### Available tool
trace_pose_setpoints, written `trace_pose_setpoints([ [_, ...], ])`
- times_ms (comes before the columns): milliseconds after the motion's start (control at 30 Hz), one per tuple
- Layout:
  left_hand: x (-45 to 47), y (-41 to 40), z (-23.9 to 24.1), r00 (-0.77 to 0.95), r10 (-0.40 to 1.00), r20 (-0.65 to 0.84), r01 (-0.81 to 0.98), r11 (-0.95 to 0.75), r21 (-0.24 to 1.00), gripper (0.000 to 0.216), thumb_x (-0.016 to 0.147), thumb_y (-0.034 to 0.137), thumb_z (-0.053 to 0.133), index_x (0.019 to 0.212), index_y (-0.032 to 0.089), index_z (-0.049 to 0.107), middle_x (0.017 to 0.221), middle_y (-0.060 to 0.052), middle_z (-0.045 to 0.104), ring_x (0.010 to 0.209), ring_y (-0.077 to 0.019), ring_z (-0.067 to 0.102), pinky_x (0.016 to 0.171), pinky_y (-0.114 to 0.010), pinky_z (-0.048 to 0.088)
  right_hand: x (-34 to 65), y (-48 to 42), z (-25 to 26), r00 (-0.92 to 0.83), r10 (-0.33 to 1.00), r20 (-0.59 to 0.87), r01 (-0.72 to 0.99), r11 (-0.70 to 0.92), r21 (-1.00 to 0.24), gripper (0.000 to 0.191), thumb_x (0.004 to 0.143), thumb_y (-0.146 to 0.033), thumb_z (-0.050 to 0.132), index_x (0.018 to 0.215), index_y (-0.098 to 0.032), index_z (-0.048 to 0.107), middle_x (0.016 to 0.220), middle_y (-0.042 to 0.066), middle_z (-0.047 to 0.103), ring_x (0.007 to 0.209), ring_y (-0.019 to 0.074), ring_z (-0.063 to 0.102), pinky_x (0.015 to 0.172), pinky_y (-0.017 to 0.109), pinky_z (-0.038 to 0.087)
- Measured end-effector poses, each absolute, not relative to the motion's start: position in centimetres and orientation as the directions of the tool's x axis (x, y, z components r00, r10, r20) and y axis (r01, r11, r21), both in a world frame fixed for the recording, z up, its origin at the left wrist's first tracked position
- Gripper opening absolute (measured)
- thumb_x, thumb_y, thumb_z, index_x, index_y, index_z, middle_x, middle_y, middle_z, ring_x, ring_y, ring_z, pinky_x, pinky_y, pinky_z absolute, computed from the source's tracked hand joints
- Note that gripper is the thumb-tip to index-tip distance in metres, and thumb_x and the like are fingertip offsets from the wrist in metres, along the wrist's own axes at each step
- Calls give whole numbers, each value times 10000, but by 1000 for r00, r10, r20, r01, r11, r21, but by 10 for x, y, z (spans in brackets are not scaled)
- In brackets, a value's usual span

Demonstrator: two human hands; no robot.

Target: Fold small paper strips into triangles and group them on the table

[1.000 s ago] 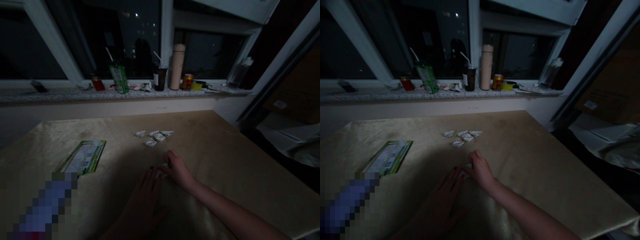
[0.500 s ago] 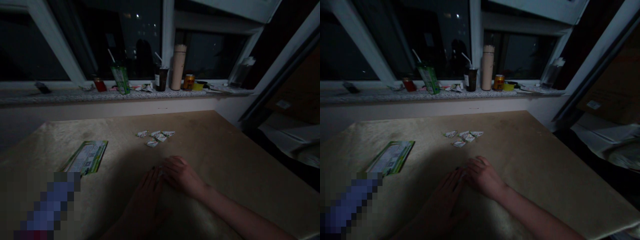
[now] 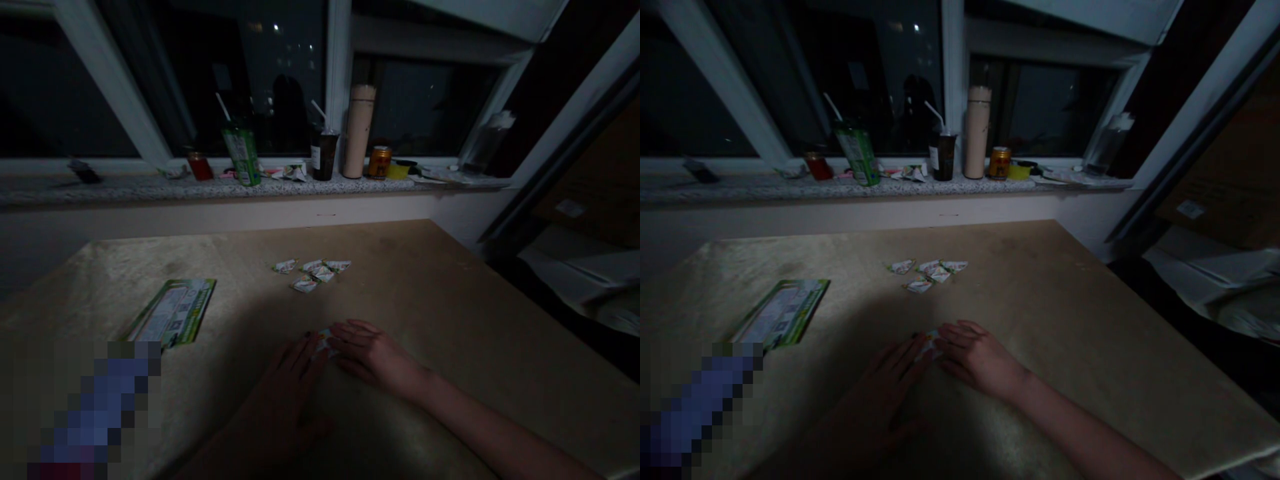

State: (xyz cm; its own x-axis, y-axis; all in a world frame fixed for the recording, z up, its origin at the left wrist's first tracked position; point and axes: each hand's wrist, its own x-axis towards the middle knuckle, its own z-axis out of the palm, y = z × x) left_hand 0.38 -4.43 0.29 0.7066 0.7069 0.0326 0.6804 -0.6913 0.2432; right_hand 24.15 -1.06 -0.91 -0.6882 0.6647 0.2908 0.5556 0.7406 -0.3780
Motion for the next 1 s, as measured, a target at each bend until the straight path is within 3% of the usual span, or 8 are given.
trace_pose_setpoints([
  [100, -9, -34, 14, 752, 660, 3, 628, -717, 303, 718, 869, 422, 538, 1473, 294, 170, 1522, -25, 237, 1373, -258, 249, 1100, -475, 249, 241, -11, -10, -686, 665, 295, 561, 742, -367, 339, 919, -271, 492, 1248, -221, 557, 1283, 83, 580, 1207, 199, 516, 1062, 403, 352],
  [233, -22, -22, 22, 739, 673, -27, 625, -670, 400, 710, 895, 364, 518, 1480, 287, 125, 1493, -27, 313, 1337, -236, 332, 1064, -406, 338, 240, -10, -11, -684, 667, 296, 573, 742, -349, 320, 925, -275, 482, 1227, -217, 569, 1278, 76, 585, 1188, 192, 531, 1064, 388, 352],
  [500, -29, -13, 12, 838, 542, -70, 531, -776, 342, 745, 886, 483, 519, 1481, 320, 100, 1542, -2, 148, 1386, -261, 211, 1130, -447, 186, 239, -10, -9, -685, 656, 318, 578, 754, -311, 282, 930, -271, 472, 1178, -217, 597, 1251, 69, 605, 1161, 176, 553, 1032, 376, 392],
  [800, -30, -11, 9, 857, 511, -63, 504, -807, 307, 757, 879, 503, 517, 1480, 331, 88, 1544, -7, 138, 1386, -275, 206, 1117, -456, 214, 238, -10, -13, -688, 640, 342, 572, 769, -286, 281, 922, -259, 485, 1175, -214, 599, 1258, 66, 601, 1160, 171, 554, 1043, 366, 387],
  [1000, -27, -13, 13, 850, 524, -53, 515, -806, 293, 755, 874, 513, 517, 1480, 320, 111, 1541, -13, 162, 1381, -273, 224, 1110, -450, 226, 242, -14, -4, -713, 657, 245, 585, 750, -309, 361, 931, -318, 466, 1263, -200, 546, 1337, 79, 533, 1251, 181, 470, 1090, 374, 331],
])
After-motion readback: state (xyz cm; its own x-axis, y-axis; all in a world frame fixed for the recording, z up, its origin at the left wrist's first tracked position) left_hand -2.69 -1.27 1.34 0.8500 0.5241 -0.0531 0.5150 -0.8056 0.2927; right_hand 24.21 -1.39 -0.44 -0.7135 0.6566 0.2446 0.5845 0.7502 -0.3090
